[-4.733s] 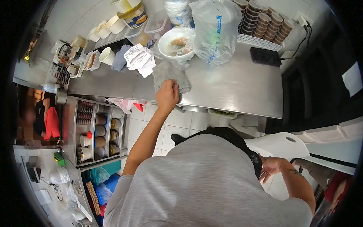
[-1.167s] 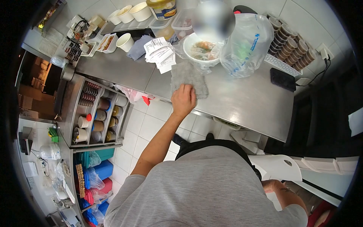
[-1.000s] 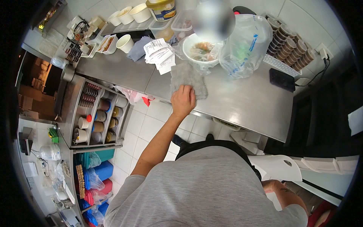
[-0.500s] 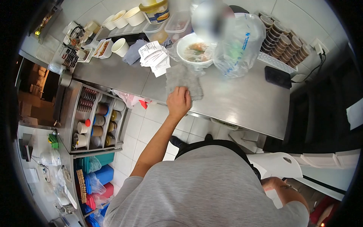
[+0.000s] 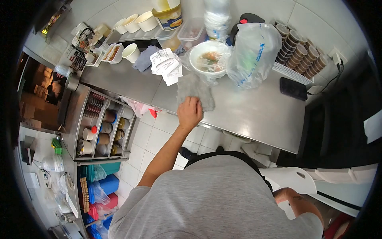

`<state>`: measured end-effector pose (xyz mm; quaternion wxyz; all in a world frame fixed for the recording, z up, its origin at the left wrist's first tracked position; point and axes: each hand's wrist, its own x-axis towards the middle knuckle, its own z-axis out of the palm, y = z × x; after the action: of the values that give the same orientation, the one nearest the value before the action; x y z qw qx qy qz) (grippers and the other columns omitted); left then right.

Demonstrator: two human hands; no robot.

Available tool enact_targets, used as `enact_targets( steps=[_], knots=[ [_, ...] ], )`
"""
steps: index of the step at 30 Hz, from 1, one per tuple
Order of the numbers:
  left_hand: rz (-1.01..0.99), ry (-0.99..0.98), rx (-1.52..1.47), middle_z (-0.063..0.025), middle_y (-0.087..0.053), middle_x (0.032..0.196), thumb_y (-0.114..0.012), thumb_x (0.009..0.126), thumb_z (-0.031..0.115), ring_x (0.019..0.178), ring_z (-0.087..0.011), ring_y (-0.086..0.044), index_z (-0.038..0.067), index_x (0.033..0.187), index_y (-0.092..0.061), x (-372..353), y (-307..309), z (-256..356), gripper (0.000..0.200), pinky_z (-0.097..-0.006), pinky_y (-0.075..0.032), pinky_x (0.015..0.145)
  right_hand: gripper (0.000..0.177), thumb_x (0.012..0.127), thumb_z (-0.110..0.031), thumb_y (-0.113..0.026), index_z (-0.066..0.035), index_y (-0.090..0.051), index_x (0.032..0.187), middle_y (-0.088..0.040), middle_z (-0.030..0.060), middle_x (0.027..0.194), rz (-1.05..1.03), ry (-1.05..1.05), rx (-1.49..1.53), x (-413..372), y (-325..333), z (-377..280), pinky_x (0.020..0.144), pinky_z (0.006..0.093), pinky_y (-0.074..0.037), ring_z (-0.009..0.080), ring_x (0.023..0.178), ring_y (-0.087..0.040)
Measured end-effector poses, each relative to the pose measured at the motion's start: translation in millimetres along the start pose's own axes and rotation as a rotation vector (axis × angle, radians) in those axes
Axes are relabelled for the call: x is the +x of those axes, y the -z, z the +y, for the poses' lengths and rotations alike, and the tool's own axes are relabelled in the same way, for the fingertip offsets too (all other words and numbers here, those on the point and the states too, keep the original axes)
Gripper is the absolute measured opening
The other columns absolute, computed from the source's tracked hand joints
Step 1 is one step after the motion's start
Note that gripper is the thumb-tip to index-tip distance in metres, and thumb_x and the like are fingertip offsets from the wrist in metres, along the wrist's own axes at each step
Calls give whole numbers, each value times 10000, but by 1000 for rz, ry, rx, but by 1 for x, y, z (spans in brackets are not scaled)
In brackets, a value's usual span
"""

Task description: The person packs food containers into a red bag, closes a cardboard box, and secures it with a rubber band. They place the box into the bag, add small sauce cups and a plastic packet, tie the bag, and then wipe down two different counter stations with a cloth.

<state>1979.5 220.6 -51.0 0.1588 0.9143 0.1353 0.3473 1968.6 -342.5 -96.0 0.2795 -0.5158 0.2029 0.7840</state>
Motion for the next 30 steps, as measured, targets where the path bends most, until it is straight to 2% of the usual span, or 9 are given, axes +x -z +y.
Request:
enact_targets(
  steps=[8, 11, 15, 17, 19, 20, 25, 27, 30],
  knots=[
    [-61, 6, -2, -98, -531, 815, -593, 786, 137, 666, -313, -544, 91, 874, -554, 2, 8, 1, 106, -424, -419, 583, 437, 854, -257, -577, 11, -514, 1192, -605, 145, 1105, 44, -52, -144, -13, 1, -58, 818, 358, -472, 252, 964, -583],
    [-44, -2, -141, -101, -529, 825, -588, 786, 122, 672, -322, -537, 91, 898, -548, 0, 8, -7, 123, -434, -415, 581, 434, 845, -263, -588, 6, -525, 1181, -613, 144, 1089, 63, -75, -257, -19, -2, -92, 812, 363, -476, 259, 952, -590],
    [-162, 250, -397, -146, -554, 890, -536, 848, 106, 799, -362, -567, 53, 941, -517, -16, 34, -12, 110, -447, -454, 672, 431, 834, -270, -603, -2, -540, 1166, -624, 144, 1069, 88, -103, -478, -27, -23, -153, 805, 368, -482, 268, 935, -599],
    [-184, 310, -393, -185, -577, 899, -497, 893, 122, 827, -392, -575, 28, 979, -482, -28, 53, -21, 128, -450, -462, 697, 429, 829, -273, -610, -6, -547, 1158, -630, 143, 1059, 102, -106, -606, -30, -42, -182, 801, 371, -485, 273, 927, -604],
    [-205, 415, -407, -202, -587, 871, -484, 909, 134, 797, -410, -575, 22, 1002, -467, -47, 67, -30, 147, -456, -460, 680, 428, 823, -277, -618, -9, -555, 1151, -635, 143, 1048, 117, -90, -764, -32, -69, -211, 797, 374, -488, 277, 919, -609],
    [-143, 418, -420, -231, -592, 798, -469, 928, 157, 726, -434, -573, 5, 979, -446, -64, 65, -41, 162, -488, -449, 635, 427, 820, -279, -621, -11, -559, 1147, -638, 143, 1043, 126, -75, -851, -33, -85, -226, 795, 375, -489, 280, 915, -611],
    [-406, 631, -314, -243, -571, 677, -431, 954, 248, 648, -448, -558, 0, 913, -438, -151, 115, -77, 251, -533, -419, 579, 423, 806, -288, -640, -21, -577, 1128, -651, 142, 1018, 179, 88, -1336, -11, -200, -296, 786, 382, -497, 291, 895, -623],
    [-460, 703, -273, -239, -572, 656, -405, 962, 290, 642, -449, -560, -1, 915, -450, -194, 142, -95, 298, -536, -423, 582, 421, 801, -291, -647, -24, -585, 1120, -657, 142, 1007, 227, 224, -1536, 7, -260, -320, 782, 385, -500, 295, 886, -627],
    [-453, 871, -223, -232, -585, 644, -380, 963, 344, 655, -442, -575, -6, 915, -498, -253, 196, -127, 372, -528, -446, 605, 419, 792, -296, -658, -30, -596, 1109, -665, 141, 992, 386, 595, -1785, 59, -355, -349, 776, 390, -504, 302, 874, -634]
  ],
)
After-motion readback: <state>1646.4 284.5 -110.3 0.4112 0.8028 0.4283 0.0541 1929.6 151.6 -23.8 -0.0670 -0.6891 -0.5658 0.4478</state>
